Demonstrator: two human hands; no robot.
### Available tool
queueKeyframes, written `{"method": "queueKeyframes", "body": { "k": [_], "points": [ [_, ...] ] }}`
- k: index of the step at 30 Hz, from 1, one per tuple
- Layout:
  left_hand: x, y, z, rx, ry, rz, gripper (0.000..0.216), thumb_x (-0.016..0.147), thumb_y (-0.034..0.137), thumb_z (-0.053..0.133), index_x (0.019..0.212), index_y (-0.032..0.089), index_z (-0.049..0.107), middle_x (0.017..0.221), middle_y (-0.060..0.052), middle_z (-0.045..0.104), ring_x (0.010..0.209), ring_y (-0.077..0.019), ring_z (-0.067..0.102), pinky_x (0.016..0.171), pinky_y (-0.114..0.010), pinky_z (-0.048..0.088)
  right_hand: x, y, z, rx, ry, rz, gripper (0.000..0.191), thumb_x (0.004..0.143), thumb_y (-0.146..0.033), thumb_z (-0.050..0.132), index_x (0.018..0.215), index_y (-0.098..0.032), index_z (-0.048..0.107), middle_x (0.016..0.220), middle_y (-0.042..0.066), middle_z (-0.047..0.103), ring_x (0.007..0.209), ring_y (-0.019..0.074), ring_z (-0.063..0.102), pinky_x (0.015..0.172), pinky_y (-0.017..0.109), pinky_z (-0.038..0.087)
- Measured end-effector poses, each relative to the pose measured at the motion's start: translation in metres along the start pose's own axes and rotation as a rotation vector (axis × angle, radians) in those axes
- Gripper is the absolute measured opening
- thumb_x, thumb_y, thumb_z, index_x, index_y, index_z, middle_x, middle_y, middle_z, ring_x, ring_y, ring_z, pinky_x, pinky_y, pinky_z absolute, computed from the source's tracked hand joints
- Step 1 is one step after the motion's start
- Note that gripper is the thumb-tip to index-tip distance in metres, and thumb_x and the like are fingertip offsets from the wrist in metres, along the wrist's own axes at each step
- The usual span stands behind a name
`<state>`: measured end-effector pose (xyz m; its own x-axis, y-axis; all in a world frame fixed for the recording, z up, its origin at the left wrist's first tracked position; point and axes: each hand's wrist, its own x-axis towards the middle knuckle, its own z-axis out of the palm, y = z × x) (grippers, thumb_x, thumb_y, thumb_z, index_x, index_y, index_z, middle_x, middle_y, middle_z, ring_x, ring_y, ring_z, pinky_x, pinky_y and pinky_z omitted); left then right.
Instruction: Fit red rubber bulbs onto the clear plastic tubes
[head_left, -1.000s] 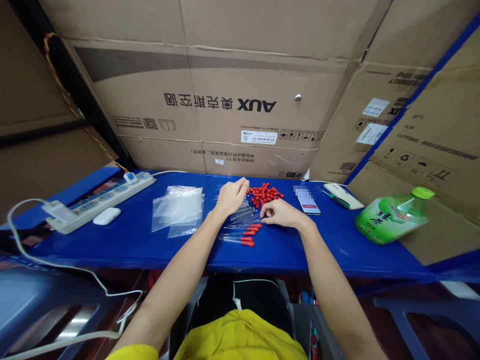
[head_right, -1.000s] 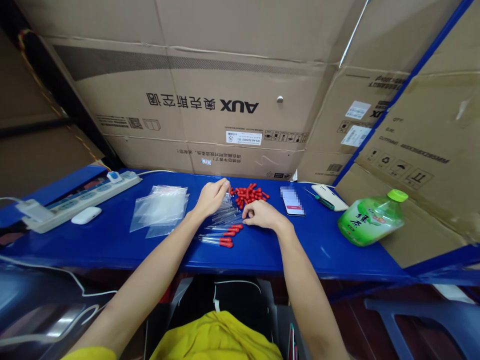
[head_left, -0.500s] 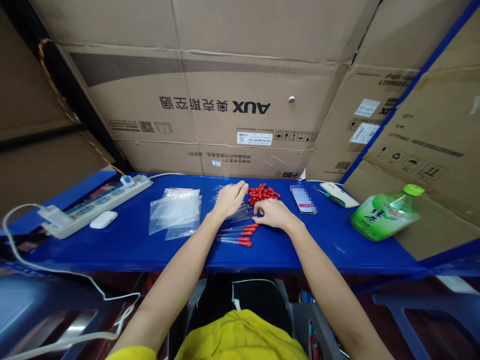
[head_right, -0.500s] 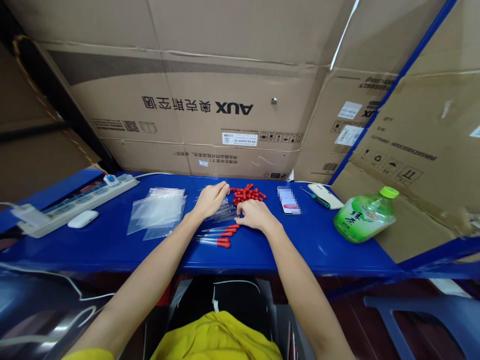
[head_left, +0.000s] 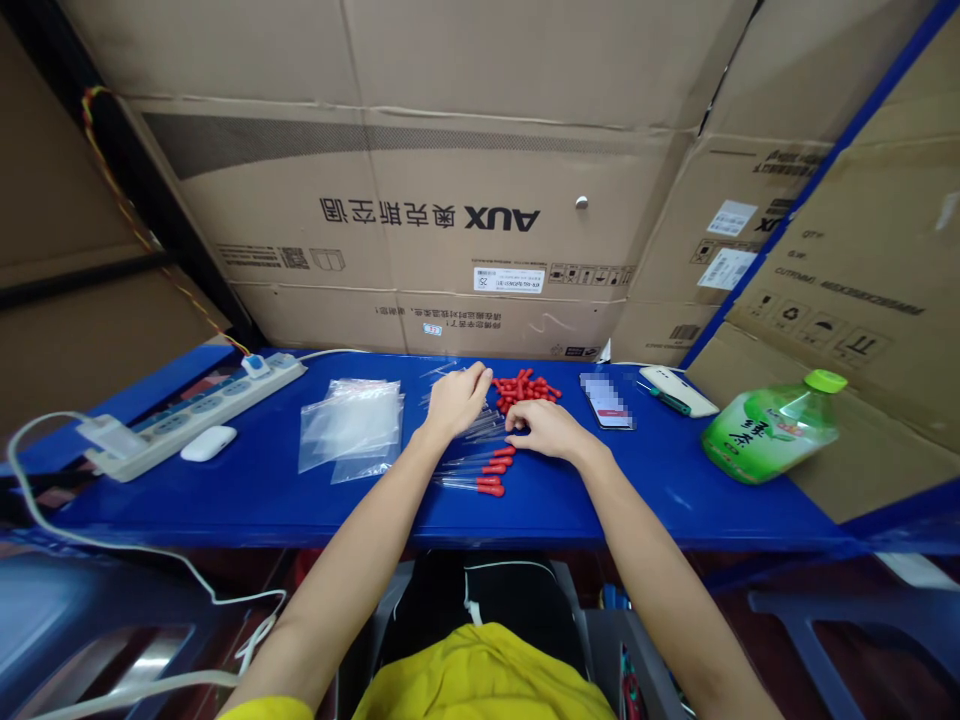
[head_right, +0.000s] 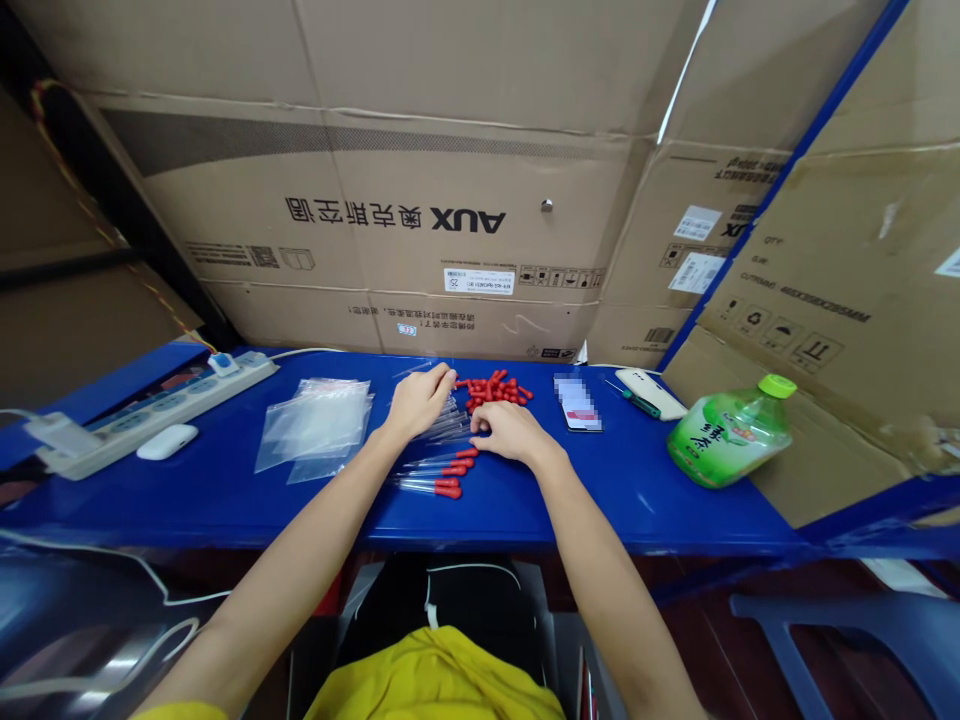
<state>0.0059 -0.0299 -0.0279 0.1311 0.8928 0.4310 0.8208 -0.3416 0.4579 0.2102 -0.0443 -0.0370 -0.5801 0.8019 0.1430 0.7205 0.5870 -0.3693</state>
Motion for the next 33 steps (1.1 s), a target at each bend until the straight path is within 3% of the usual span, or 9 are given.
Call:
{"method": "queueKeyframes", "body": {
  "k": [5,7,9,12,15,20,24,29,33],
  "points": [
    [0.007,-0.027,-0.004,0.234,0.308,-0.243,0.029,0.100,0.032,0.040,0.112,0.019,0.063,0.119,-0.015,0.066,0.115,-0.0313,0.057,0.093,-0.038,0.042,-0.003,0.002,-0.005,-0.020,-0.001,0.090,0.017,0.079,-0.036,0.077,0.088,-0.023,0.071,0.083,-0.001,0.071,0.074,0.0145,0.061,0.061,0.024,0.033],
    [0.011,-0.045,-0.005,0.268,0.274,-0.329,0.034,0.098,0.026,0.041,0.123,0.017,0.061,0.130,-0.017,0.061,0.120,-0.0329,0.053,0.095,-0.041,0.043,-0.003,0.002,-0.007,-0.017,-0.004,0.109,0.016,0.081,-0.036,0.075,0.090,-0.024,0.072,0.082,-0.001,0.071,0.074,0.0145,0.061,0.062,0.025,0.032],
    [0.016,-0.061,-0.005,0.268,0.144,-0.384,0.041,0.096,0.017,0.039,0.130,0.015,0.059,0.130,-0.018,0.061,0.119,-0.0320,0.055,0.097,-0.041,0.043,-0.003,0.003,-0.008,-0.013,-0.011,0.119,0.013,0.082,-0.033,0.073,0.090,-0.024,0.073,0.080,-0.001,0.070,0.073,0.0143,0.061,0.061,0.025,0.032],
    [0.028,-0.076,-0.004,0.294,0.070,-0.383,0.047,0.094,0.014,0.038,0.136,0.013,0.057,0.128,-0.019,0.063,0.117,-0.0320,0.057,0.096,-0.040,0.045,-0.002,0.003,-0.007,-0.003,-0.026,0.118,0.011,0.082,-0.032,0.072,0.089,-0.023,0.074,0.076,-0.001,0.069,0.070,0.0139,0.060,0.061,0.025,0.032],
    [0.047,-0.085,-0.003,0.322,0.069,-0.363,0.046,0.092,0.011,0.039,0.133,0.013,0.062,0.126,-0.019,0.065,0.117,-0.0313,0.058,0.095,-0.039,0.046,-0.001,0.002,-0.005,0.012,-0.019,0.087,0.010,0.083,-0.032,0.070,0.087,-0.023,0.073,0.071,-0.002,0.067,0.068,0.0133,0.058,0.060,0.024,0.031],
    [0.074,-0.102,0.002,0.317,-0.119,-0.376,0.037,0.086,0.014,0.053,0.118,0.017,0.073,0.117,-0.018,0.071,0.110,-0.0309,0.064,0.091,-0.037,0.049,0.000,0.006,-0.008,0.018,0.071,0.119,0.011,0.088,-0.031,0.064,0.087,-0.023,0.071,0.071,-0.001,0.068,0.066,0.0134,0.058,0.061,0.025,0.030],
    [0.078,-0.111,0.006,0.317,-0.157,-0.379,0.032,0.086,0.016,0.057,0.111,0.019,0.076,0.114,-0.018,0.072,0.109,-0.0321,0.066,0.092,-0.039,0.050,0.000,0.014,-0.012,-0.031,0.218,0.219,0.015,0.091,-0.033,0.059,0.091,-0.024,0.071,0.072,0.000,0.068,0.065,0.0154,0.059,0.060,0.026,0.029],
    [0.075,-0.111,0.003,0.336,-0.176,-0.410,0.029,0.084,0.014,0.061,0.109,0.012,0.074,0.116,-0.024,0.069,0.111,-0.0372,0.066,0.093,-0.043,0.050,0.001,0.025,-0.013,-0.071,0.351,0.315,0.017,0.092,-0.033,0.056,0.094,-0.024,0.071,0.072,0.001,0.068,0.067,0.0180,0.060,0.060,0.027,0.030],
    [0.076,-0.100,-0.007,0.236,-0.056,-0.381,0.024,0.085,0.016,0.063,0.107,0.012,0.072,0.118,-0.024,0.068,0.112,-0.0363,0.066,0.097,-0.044,0.049,0.002,0.030,-0.011,-0.044,0.446,0.371,0.017,0.092,-0.034,0.056,0.094,-0.024,0.070,0.070,0.001,0.067,0.066,0.0181,0.059,0.059,0.027,0.030]
  ]
}}
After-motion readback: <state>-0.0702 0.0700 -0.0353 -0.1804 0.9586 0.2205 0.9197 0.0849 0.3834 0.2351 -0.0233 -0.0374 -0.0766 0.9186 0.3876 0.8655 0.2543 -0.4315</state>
